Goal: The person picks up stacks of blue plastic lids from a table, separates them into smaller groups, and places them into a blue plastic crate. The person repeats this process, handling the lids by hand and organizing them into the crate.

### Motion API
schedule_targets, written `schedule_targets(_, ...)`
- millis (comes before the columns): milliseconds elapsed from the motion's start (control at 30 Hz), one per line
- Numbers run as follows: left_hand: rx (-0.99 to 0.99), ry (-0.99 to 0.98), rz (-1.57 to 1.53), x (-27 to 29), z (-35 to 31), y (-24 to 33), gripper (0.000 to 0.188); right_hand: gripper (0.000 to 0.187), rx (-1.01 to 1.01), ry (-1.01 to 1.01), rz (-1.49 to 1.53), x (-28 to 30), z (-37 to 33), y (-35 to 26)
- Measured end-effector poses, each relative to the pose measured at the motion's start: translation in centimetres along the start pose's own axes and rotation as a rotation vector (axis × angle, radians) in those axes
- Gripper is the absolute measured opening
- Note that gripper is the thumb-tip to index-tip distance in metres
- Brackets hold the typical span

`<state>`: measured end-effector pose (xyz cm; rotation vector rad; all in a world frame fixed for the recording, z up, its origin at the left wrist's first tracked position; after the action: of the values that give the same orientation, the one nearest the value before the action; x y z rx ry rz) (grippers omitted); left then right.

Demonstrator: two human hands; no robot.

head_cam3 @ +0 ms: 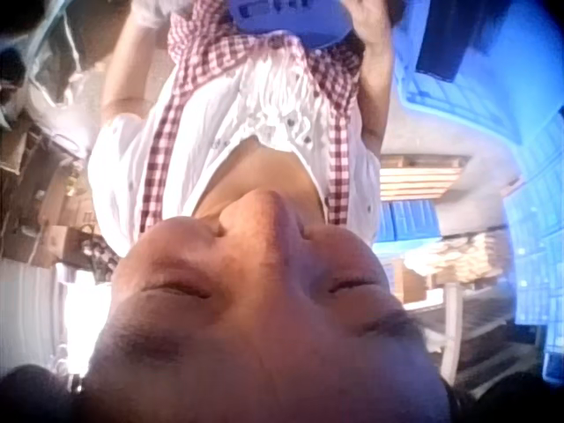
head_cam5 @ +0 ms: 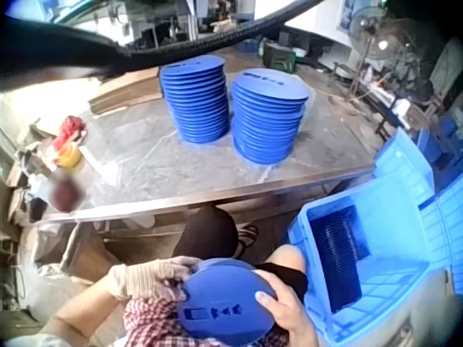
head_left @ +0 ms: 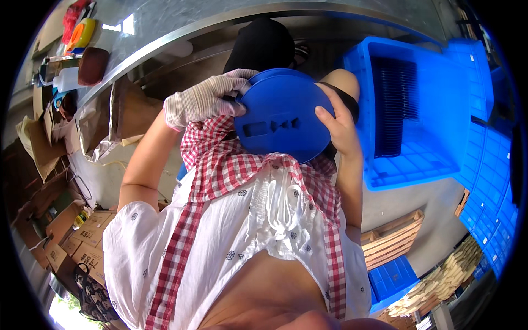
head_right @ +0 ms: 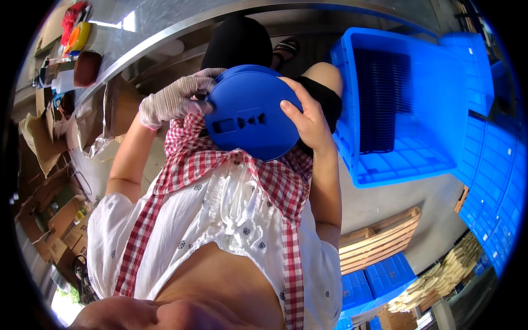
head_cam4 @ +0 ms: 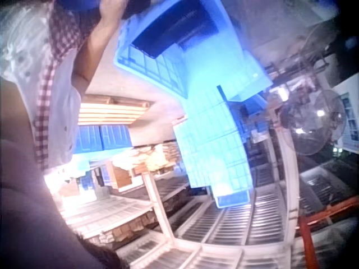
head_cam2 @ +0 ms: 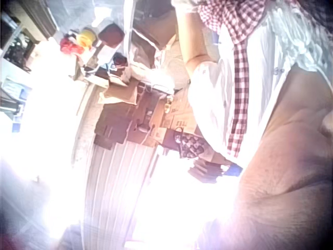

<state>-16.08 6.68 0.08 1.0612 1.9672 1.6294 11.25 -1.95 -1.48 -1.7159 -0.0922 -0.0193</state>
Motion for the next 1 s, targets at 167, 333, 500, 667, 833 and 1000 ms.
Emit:
schedule_targets(167,-0.145,0.091,0.014,-0.9,0.8,0.5,0.036,0.042,0.004,0.001,-0.006,0.0,0.0,-0.5)
schedule_targets(333,-0.111,0.235,0.062,-2.2,3.7,2.6,0.030,0.040,0.026,-0.024,-0.013,-0.4,-0.1,-1.5)
schedule_targets(500,-0.305,0.219,0.021,-2.9,5.8,2.9,0.032,0.040,0.072,-0.019,-0.057,-0.2,0.1,-1.5)
schedule_targets(667,-0.276,0.036,-0.221,-0.6,3.4,1.0,0.070,0.041,0.009,0.036,0.019,0.3,-0.5,-0.5)
schedule_targets(833,-0.097,0.221,-0.185,-1.3,1.9,0.8,0.026,0.041,0.015,0.039,0.019,-0.1,-0.4,-0.5)
schedule_targets(1000,-0.133,0.367,-0.075,-2.7,2.6,2.0,0.022,0.040,0.052,0.045,-0.061,-0.2,-0.6,-1.4)
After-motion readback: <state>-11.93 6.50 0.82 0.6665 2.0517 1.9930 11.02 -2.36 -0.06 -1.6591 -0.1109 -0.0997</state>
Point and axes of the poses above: each hand's wrist, its own z-axis towards the middle knuckle, its own x-axis out of the back of the hand, y = z × x, the point moved 2 cm from there along z, towards the middle knuckle, and after that the axes turned 8 degrees about y, right-handed, at the moved point
